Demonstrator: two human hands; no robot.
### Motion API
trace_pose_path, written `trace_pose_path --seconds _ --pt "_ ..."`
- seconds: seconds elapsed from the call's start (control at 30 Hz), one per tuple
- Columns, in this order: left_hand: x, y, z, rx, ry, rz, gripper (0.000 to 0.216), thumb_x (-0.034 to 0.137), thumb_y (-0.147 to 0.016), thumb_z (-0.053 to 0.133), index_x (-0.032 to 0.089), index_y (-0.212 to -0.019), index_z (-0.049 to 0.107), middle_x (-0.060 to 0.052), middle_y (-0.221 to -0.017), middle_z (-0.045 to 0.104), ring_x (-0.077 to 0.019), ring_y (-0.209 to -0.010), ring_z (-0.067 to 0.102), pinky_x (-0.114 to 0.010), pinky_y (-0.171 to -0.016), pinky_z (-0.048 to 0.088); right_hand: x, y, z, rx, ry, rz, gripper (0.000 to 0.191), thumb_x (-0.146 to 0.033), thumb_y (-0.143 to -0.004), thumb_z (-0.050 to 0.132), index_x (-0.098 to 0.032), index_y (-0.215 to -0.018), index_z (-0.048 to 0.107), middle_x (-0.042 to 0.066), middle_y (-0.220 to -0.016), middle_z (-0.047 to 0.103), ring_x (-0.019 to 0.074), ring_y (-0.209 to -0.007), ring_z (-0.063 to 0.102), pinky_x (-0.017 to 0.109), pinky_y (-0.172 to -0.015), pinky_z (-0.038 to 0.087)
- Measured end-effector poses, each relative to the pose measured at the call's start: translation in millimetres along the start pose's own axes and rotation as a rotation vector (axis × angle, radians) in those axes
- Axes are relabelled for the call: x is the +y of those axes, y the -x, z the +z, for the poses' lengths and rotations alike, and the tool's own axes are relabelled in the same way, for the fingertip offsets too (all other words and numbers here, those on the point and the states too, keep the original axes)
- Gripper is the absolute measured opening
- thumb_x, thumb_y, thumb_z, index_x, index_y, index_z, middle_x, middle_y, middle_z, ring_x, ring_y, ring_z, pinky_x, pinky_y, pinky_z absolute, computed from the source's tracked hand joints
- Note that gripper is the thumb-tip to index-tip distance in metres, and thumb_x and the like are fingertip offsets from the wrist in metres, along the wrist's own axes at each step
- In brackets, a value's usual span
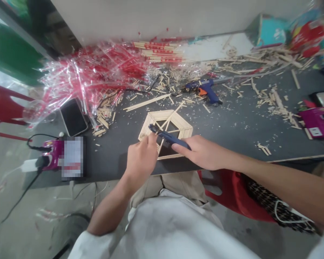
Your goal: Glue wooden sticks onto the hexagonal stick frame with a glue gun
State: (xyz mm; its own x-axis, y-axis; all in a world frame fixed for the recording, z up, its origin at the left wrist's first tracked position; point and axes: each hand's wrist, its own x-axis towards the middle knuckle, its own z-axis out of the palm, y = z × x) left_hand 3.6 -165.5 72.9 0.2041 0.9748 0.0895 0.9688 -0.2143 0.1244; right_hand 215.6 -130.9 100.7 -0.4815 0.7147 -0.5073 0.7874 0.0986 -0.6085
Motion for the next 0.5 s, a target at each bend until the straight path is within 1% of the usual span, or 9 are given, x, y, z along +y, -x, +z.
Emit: trace_pose_path --seconds 0.1,0.17,0.3,0.4,0.5 --pt "-5.0 17.9 -7.4 0.04 0.006 -0.067 0.026 0.018 -0.105 0.048 0.017 -0.098 0.073 -0.007 -0.075 0.075 -0.0208 -0.058 0.068 -0.03 -0.053 0.031 -12.5 -2.4 4.7 -0.022 0.051 -0.051 0.057 -0.066 -0.106 0.033 -0.022 -0.075 0.053 0.006 -0.075 0.068 0.0191 -0.07 0.059 0.03 -0.066 0.038" --pt "-10.5 29.1 -9.7 0.074 0.026 -0.102 0.028 0.019 -0.105 0.046 0.017 -0.101 0.074 -0.007 -0.075 0.076 -0.0204 -0.058 0.069 -0.03 -0.054 0.033 -21.9 -4.6 8.0 -0.031 0.105 -0.078 0.06 -0.068 -0.106 0.033 -0.022 -0.076 0.056 0.008 -0.075 0.069 0.0199 -0.069 0.06 0.031 -0.064 0.037" --pt "-21.6 47.3 -7.0 0.147 0.063 -0.176 0.03 0.02 -0.106 0.045 0.018 -0.101 0.075 -0.007 -0.077 0.079 -0.0203 -0.061 0.071 -0.029 -0.057 0.037 -37.8 -11.9 15.6 -0.069 0.175 -0.075 0.062 -0.065 -0.108 0.033 -0.019 -0.083 0.066 0.009 -0.075 0.072 0.0211 -0.069 0.064 0.031 -0.061 0.035" --pt "-27.9 57.0 -3.3 0.182 0.07 -0.226 0.03 0.023 -0.107 0.047 0.018 -0.097 0.074 -0.006 -0.073 0.078 -0.0206 -0.061 0.072 -0.028 -0.057 0.037 -41.7 -18.1 22.1 -0.069 0.198 -0.091 0.061 -0.061 -0.109 0.033 -0.017 -0.093 0.072 0.012 -0.083 0.075 0.0239 -0.075 0.067 0.032 -0.062 0.034" --pt "-34.4 63.8 -0.6 0.228 0.089 -0.256 0.027 0.026 -0.108 0.049 0.019 -0.1 0.074 -0.005 -0.076 0.079 -0.0199 -0.064 0.074 -0.028 -0.059 0.037 -39.5 -18.6 25.9 -0.074 0.217 -0.118 0.06 -0.062 -0.108 0.036 -0.017 -0.09 0.071 0.013 -0.082 0.074 0.0247 -0.073 0.066 0.033 -0.062 0.033"
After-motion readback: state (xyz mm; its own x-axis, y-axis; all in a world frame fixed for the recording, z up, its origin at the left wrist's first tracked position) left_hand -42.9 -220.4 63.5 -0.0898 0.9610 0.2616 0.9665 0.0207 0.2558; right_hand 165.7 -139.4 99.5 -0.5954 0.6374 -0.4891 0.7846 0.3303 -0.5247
